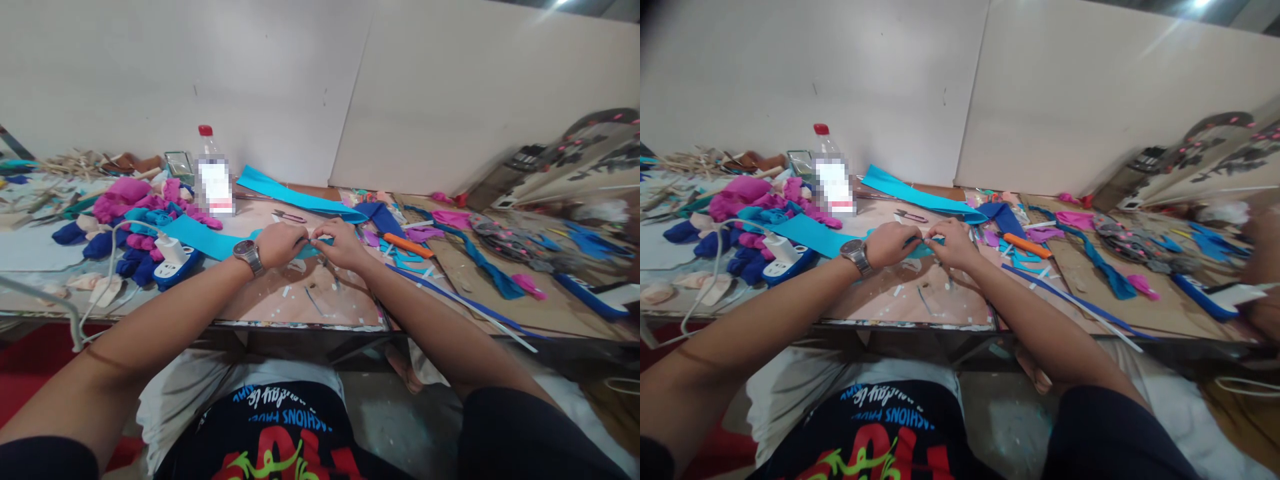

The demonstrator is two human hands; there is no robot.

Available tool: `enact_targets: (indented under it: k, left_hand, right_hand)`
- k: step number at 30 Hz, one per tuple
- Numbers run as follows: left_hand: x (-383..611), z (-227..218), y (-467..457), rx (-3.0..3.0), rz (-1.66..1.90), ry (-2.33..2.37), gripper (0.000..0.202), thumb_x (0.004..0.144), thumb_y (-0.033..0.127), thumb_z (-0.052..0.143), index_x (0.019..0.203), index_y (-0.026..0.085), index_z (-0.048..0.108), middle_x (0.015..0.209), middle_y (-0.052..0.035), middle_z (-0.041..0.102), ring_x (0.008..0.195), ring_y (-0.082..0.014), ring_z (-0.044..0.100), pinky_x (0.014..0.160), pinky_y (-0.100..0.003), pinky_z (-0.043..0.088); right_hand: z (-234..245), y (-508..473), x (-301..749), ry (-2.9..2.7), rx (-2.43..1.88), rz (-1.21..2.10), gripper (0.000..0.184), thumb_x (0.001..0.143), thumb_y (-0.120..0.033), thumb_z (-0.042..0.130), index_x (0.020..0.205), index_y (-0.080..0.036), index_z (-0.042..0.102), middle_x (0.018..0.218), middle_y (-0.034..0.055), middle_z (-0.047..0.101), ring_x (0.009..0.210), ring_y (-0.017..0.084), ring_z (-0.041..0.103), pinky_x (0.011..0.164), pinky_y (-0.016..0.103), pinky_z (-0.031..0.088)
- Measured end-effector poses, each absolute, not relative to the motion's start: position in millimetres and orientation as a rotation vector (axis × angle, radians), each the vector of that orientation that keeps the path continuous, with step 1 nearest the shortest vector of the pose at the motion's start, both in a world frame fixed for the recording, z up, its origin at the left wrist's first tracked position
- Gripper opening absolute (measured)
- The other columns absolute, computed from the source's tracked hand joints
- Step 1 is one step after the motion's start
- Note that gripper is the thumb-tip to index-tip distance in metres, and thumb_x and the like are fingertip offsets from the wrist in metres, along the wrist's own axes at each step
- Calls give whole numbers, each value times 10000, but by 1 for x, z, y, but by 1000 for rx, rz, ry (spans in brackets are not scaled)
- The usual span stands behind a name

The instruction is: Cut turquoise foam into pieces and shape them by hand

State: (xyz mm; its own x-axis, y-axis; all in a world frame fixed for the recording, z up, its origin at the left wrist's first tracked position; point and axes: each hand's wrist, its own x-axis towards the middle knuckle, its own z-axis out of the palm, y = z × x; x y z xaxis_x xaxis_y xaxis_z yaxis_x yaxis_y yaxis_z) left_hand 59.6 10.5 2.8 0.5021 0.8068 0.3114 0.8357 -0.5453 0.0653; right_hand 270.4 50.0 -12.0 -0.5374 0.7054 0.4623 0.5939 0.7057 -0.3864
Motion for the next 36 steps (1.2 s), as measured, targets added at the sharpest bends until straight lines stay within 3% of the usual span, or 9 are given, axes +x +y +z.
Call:
enact_targets:
  k: [9, 20, 36]
  left_hand:
    - [59, 0, 13, -2668, -472, -1404, 295, 1004, 344, 478, 1150, 221, 702, 1042, -81, 771, 962, -264, 710, 754, -335, 453]
    - [54, 0, 15, -2692, -529, -1444, 290, 990, 395, 506, 1083, 226, 722, 991, -65, 778, 921, -256, 721, 700, -324, 418]
    - [55, -2, 15, -2739, -541, -1442, 285, 964, 381, 517, 1058, 230, 740, 915, -67, 773, 858, -241, 711, 707, -314, 424]
  right_hand:
    - [-12, 52, 270, -2358, -864, 274, 115, 878, -248, 640, 894, -215, 749, 988, 63, 781, 1006, 259, 623, 916, 410, 404]
    - [-7, 56, 276, -2338, -819, 439, 247, 931, -405, 629, 894, -207, 772, 943, 84, 784, 917, 252, 701, 853, 385, 515]
    - [-8, 57, 278, -2481, -745, 267, 124, 889, -302, 667, 915, -210, 746, 970, 80, 778, 962, 258, 689, 901, 398, 472]
